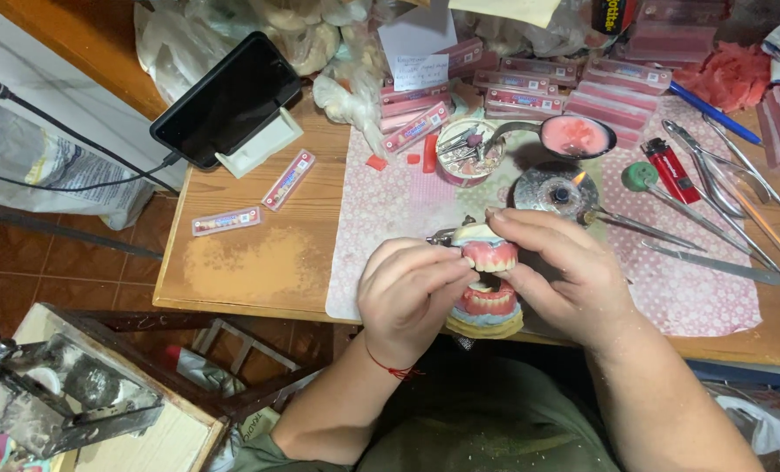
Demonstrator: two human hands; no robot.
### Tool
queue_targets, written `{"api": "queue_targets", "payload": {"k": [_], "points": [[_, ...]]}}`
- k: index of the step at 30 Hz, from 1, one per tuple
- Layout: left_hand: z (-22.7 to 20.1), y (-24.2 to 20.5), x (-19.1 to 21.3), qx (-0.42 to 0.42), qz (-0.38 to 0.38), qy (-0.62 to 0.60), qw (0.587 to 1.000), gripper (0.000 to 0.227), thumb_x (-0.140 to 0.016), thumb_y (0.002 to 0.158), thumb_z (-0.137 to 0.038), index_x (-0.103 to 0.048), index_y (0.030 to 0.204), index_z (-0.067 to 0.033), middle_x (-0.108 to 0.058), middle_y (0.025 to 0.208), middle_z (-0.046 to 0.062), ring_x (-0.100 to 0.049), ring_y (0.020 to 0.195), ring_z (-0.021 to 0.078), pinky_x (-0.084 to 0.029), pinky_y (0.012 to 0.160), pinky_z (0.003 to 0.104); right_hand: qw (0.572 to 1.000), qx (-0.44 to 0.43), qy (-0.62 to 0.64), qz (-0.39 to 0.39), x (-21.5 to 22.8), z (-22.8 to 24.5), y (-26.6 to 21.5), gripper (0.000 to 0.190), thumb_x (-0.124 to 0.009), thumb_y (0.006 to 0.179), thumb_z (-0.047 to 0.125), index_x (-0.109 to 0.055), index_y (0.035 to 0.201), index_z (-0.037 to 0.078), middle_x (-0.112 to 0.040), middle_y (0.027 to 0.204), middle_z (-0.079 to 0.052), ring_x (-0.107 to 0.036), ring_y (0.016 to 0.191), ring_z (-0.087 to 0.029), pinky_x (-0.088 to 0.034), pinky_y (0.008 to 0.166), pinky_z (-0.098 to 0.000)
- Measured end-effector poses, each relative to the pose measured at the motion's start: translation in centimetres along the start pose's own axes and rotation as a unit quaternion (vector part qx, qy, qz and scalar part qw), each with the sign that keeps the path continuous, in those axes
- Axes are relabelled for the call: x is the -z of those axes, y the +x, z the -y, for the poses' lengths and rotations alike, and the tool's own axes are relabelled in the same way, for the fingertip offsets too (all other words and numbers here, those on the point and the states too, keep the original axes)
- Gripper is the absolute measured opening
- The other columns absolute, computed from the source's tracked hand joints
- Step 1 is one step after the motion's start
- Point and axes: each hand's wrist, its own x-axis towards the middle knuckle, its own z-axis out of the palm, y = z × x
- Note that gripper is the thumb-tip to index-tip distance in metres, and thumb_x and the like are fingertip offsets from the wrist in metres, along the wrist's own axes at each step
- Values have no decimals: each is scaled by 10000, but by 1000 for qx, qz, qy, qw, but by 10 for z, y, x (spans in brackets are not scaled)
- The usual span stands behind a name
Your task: The person works on a set of dentures, using a metal tool to apply a pink substance from a heated container. They manipulate the dentures with both hands, adjusting the alignment of the upper and lower pieces and pressing them together.
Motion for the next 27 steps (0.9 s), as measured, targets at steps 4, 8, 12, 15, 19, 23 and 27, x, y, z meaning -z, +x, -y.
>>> {"api": "queue_targets", "payload": {"k": [4, 8, 12, 15, 19, 23, 27], "points": [[0, -1, 1, -1, 2, -4, 1000, 61, -760, 949, -115, -708, 965, -89, -751, 967, 75, -726, 825, 237, -600, 776, 374, 1000, 16, -4, 0, 0, -3, -2, 389, -696, 955, 93, -633, 1325, -9, -666, 1339, -218, -682, 1230, -296, -526, 1117, -371], [1, -3, 0, 4, 6, -8, 1000, 92, -764, 950, -125, -692, 997, -93, -743, 960, 80, -721, 816, 249, -598, 774, 380, 1000, 25, 3, 4, 0, -4, -1, 384, -683, 964, 100, -625, 1327, -12, -664, 1339, -227, -684, 1230, -305, -527, 1115, -376], [2, -3, -1, 10, 9, -27, 1000, 86, -766, 948, -101, -692, 991, -91, -730, 957, 77, -721, 819, 251, -604, 775, 380, 999, 34, -6, 3, 0, -3, -1, 388, -692, 963, 97, -621, 1330, -8, -664, 1339, -230, -686, 1232, -309, -532, 1113, -378], [4, -5, -1, 21, 22, -47, 998, 73, -750, 960, -93, -688, 995, -108, -724, 985, 81, -723, 832, 254, -603, 794, 383, 1000, 26, -5, 4, 0, -1, -1, 366, -677, 971, 88, -624, 1321, -7, -668, 1326, -235, -692, 1222, -310, -532, 1107, -375], [7, -6, -1, 40, 33, -78, 996, 67, -740, 969, -99, -692, 1014, -109, -714, 996, 85, -715, 851, 255, -581, 811, 388, 1000, 23, 2, 9, 0, -3, -1, 378, -667, 976, 93, -615, 1335, -16, -663, 1340, -235, -687, 1234, -314, -527, 1109, -377], [7, -7, 0, 39, 36, -74, 996, 61, -747, 964, -102, -702, 1003, -115, -708, 999, 74, -709, 848, 256, -583, 808, 384, 1000, 24, 4, 8, 1, -2, 0, 360, -659, 978, 82, -621, 1322, -17, -663, 1339, -237, -686, 1239, -320, -534, 1117, -385], [7, -7, -1, 39, 31, -77, 996, 56, -748, 962, -100, -705, 994, -113, -701, 993, 65, -701, 837, 250, -579, 805, 377, 999, 30, 9, 7, 1, -1, 0, 364, -664, 976, 80, -618, 1325, -12, -660, 1348, -241, -686, 1245, -322, -535, 1122, -387]]}}
